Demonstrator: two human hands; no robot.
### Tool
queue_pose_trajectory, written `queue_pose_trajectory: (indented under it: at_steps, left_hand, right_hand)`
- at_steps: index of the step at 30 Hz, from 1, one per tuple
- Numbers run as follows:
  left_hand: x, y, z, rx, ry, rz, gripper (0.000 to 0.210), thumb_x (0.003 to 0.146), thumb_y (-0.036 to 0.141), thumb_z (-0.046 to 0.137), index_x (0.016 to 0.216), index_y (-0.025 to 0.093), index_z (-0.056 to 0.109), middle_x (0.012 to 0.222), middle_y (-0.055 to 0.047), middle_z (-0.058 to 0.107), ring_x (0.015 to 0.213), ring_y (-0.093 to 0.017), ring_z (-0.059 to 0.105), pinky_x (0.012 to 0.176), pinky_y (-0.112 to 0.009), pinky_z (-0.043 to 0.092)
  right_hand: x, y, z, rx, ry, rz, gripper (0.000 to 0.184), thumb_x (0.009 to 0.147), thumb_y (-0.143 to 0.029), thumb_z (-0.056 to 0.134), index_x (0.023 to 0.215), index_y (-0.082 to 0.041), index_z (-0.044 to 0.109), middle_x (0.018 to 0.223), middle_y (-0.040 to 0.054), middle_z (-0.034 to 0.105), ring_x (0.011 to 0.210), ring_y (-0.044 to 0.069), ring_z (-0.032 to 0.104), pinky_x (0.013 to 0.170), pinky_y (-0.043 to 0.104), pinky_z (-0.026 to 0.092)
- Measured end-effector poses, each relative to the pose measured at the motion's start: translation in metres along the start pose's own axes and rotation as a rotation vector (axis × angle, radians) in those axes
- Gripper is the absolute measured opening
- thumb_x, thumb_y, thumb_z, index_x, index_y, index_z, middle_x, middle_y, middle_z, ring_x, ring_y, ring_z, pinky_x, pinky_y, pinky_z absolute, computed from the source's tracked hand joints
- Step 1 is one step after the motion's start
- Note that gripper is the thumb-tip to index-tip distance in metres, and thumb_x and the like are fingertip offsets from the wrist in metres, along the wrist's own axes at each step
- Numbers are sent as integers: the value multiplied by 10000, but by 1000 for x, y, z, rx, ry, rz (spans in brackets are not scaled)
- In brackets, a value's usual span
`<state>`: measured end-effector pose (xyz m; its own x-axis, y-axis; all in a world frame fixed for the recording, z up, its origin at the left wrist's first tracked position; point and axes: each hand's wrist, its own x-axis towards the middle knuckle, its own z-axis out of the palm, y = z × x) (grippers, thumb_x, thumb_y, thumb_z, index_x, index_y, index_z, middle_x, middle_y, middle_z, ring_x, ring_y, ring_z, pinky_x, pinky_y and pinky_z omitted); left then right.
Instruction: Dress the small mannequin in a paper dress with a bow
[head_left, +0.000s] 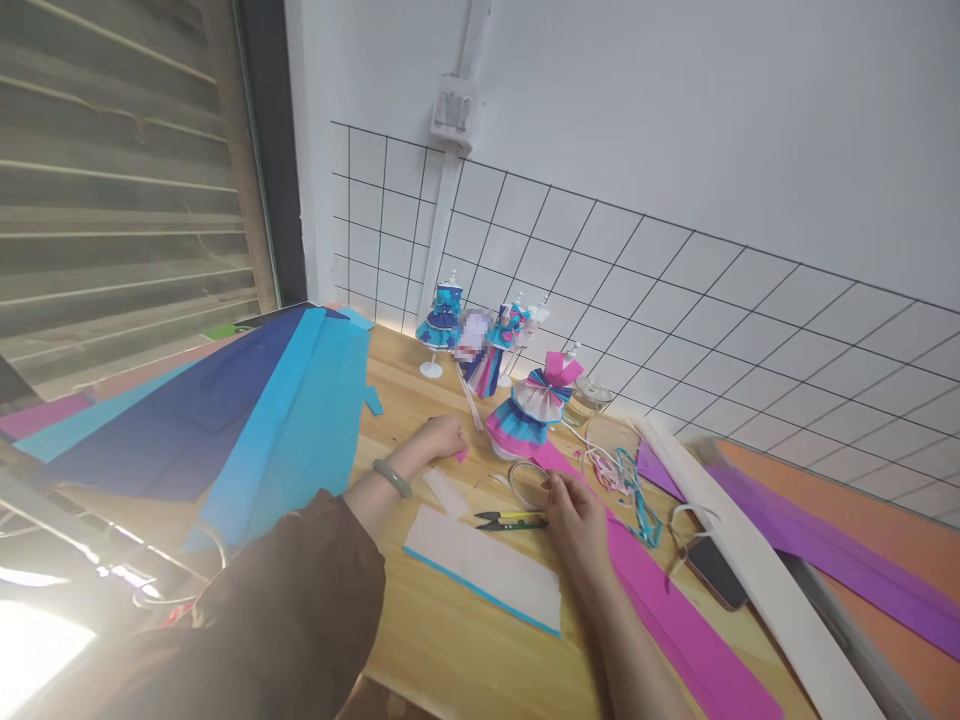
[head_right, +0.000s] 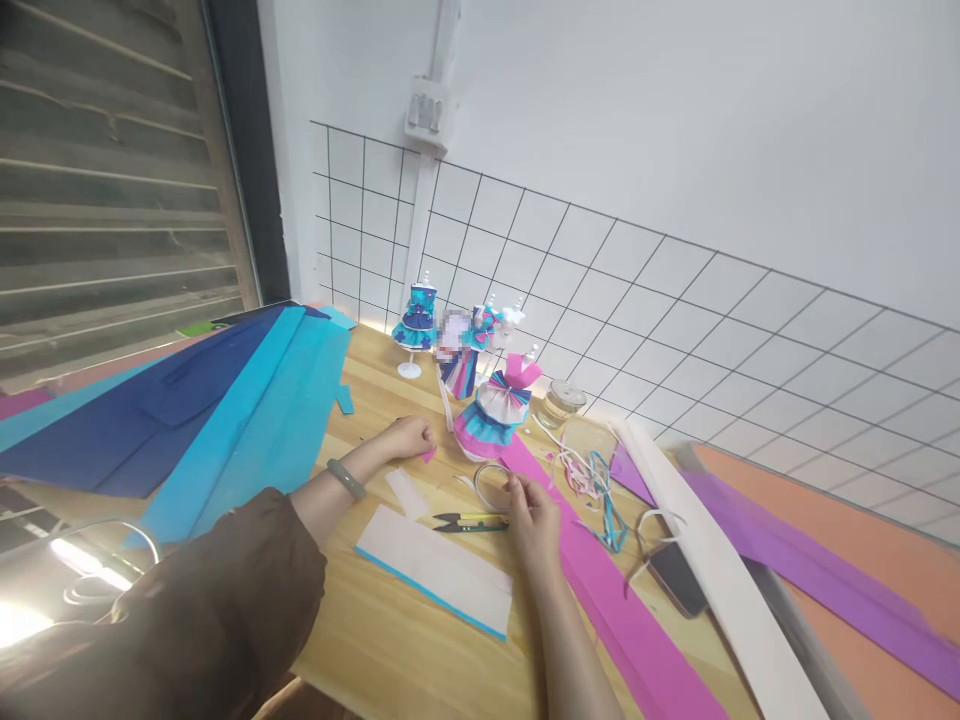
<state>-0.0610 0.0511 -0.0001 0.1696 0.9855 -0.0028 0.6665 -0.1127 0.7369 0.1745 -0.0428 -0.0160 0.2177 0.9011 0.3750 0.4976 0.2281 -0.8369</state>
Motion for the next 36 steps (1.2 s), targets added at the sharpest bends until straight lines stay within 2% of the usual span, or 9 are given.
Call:
queue_pose_trajectory:
  at_steps: [5, 10, 15, 17, 21, 23, 27, 31, 36]
  left_hand:
    - [-19, 2, 3, -182, 31, 39, 72, 635, 191, 544, 585, 157, 584, 566, -17, 600, 595, -146, 576, 539, -226, 390]
    - [-37, 2, 9, -362, 3, 78, 87, 655, 188, 540, 735, 153, 549, 641, -8, 612, 590, -119, 569, 519, -209, 384]
    - [-53, 8, 19, -541, -67, 104, 210, 668, 201, 590, 837, 165, 471, 693, 18, 587, 613, -96, 565, 548, -198, 398]
    - [-58, 14, 24, -714, -124, 120, 264, 639, 182, 635, 840, 162, 464, 683, 26, 569, 612, -90, 550, 572, -203, 396]
    - [-69, 27, 32, -829, -204, 172, 266, 643, 179, 653, 848, 161, 484, 676, 25, 560, 643, -97, 549, 615, -220, 401]
    - [-74, 30, 35, -842, -229, 202, 256, 646, 173, 649, 845, 162, 487, 696, 21, 560, 654, -98, 551, 622, -225, 408]
    - [-77, 30, 39, -784, -203, 233, 182, 659, 121, 596, 799, 163, 487, 703, 18, 550, 669, -98, 555, 617, -220, 409]
    - [-78, 28, 41, -716, -189, 221, 149, 674, 132, 581, 794, 168, 499, 700, 8, 567, 673, -108, 560, 595, -219, 402]
    - [-77, 29, 40, -775, -209, 183, 196, 656, 133, 612, 829, 159, 523, 678, 20, 543, 636, -95, 527, 583, -215, 403]
  right_hand:
    - [0, 5, -4, 8, 61, 10, 414, 766, -549, 502, 722, -172, 667, 697, 59, 670, 680, 221, 601, 588, 306, 447]
    - [-5, 2, 1, 10, -11, 36, 391, 737, -552, 559, 730, -171, 647, 675, 44, 644, 629, 198, 563, 551, 284, 407]
    - [-16, -9, 5, -46, -102, 6, 424, 806, -529, 508, 559, -185, 517, 513, -10, 492, 526, 150, 466, 519, 270, 341]
    - [-20, -15, 8, -15, -128, 8, 413, 835, -522, 468, 614, -185, 557, 580, 10, 558, 594, 173, 526, 568, 283, 388]
    - [-27, -25, 18, 79, -231, 12, 345, 794, -486, 562, 984, -203, 612, 917, 71, 675, 845, 232, 617, 747, 350, 471]
    - [-29, -27, 21, 84, -304, 4, 386, 781, -458, 593, 1082, -217, 577, 917, 72, 679, 837, 238, 630, 768, 378, 481]
    - [-32, -28, 24, 103, -368, 5, 356, 804, -427, 576, 1096, -224, 560, 803, 56, 673, 768, 240, 638, 737, 386, 490]
    - [-32, -26, 24, 144, -391, 12, 333, 820, -418, 555, 1090, -224, 550, 810, 53, 662, 750, 227, 637, 722, 379, 497]
    - [-32, -23, 22, 123, -346, 24, 354, 820, -419, 548, 1112, -217, 546, 829, 57, 646, 769, 226, 631, 743, 389, 495]
